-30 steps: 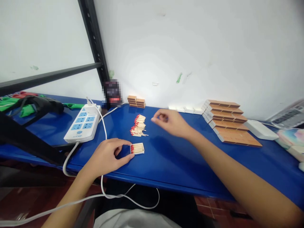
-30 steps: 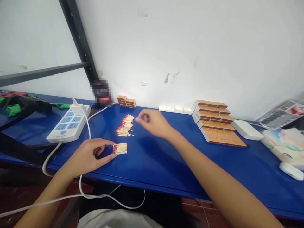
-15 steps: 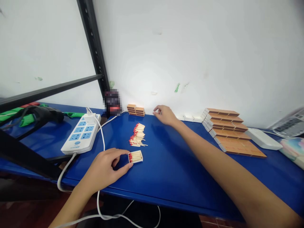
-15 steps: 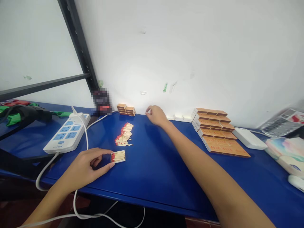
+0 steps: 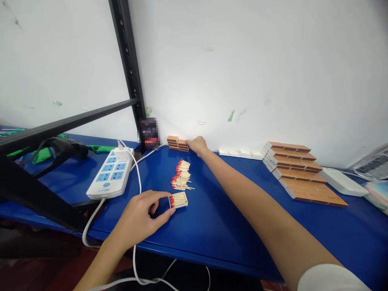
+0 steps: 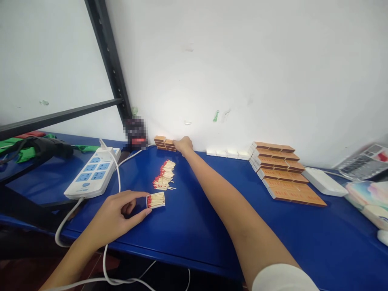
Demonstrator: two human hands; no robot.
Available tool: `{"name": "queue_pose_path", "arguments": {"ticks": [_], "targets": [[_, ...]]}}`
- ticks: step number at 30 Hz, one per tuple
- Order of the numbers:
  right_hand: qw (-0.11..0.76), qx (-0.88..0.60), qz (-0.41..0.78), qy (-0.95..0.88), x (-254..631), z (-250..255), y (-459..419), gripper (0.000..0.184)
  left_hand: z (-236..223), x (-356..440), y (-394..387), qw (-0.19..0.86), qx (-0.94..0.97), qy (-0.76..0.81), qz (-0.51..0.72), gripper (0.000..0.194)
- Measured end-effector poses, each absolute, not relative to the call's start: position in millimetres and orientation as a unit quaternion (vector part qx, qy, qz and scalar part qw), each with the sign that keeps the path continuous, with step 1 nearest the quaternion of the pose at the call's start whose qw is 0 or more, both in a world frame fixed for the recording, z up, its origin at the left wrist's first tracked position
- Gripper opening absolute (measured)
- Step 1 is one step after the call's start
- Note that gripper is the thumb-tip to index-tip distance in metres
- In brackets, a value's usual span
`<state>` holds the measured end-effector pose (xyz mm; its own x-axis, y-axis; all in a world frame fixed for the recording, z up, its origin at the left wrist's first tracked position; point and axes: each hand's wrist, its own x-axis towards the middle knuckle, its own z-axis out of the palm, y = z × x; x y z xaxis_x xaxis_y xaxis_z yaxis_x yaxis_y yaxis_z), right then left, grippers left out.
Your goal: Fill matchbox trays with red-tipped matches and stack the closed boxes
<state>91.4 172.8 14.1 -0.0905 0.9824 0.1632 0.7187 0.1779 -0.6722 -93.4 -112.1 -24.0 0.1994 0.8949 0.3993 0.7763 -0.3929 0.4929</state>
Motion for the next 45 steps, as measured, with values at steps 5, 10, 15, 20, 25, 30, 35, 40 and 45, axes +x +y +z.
{"name": "queue_pose_path", "arguments": {"ticks": [5, 10, 15, 20, 25, 30, 35, 40, 45], "targets": [[0.368, -0.61, 0.309, -0.63, 95, 23, 164, 0.023, -24, -94, -111, 0.052, 0.768, 0.528, 0.359, 0.03], [0.425, -0.577, 0.361, -0.598, 122, 37, 121, 0.021, -23, -94, -109, 0.01, 0.75, 0.531, 0.394, 0.026], [0.39, -0.496, 0.447, -0.633, 158, 31, 23, 0.019, -22, -92, -108, 0.001, 0.728, 0.543, 0.418, 0.027], [0.351, -0.452, 0.551, -0.607, 168, 9, -35, 0.029, -20, -90, -108, -0.034, 0.724, 0.539, 0.429, 0.029], [0.375, -0.448, 0.596, -0.551, 160, 3, -37, 0.027, -19, -90, -109, -0.037, 0.733, 0.526, 0.43, 0.029], [0.376, -0.44, 0.639, -0.506, 158, 6, -38, 0.019, -18, -89, -109, -0.027, 0.733, 0.523, 0.434, 0.028], [0.38, -0.436, 0.665, -0.472, 157, 6, -39, 0.02, -18, -88, -109, -0.018, 0.731, 0.522, 0.439, 0.029], [0.391, -0.438, 0.665, -0.462, 154, 7, -40, 0.021, -18, -89, -110, -0.021, 0.727, 0.526, 0.441, 0.028], [0.403, -0.435, 0.663, -0.458, 154, 7, -42, 0.022, -17, -88, -110, -0.025, 0.725, 0.525, 0.444, 0.028]]}}
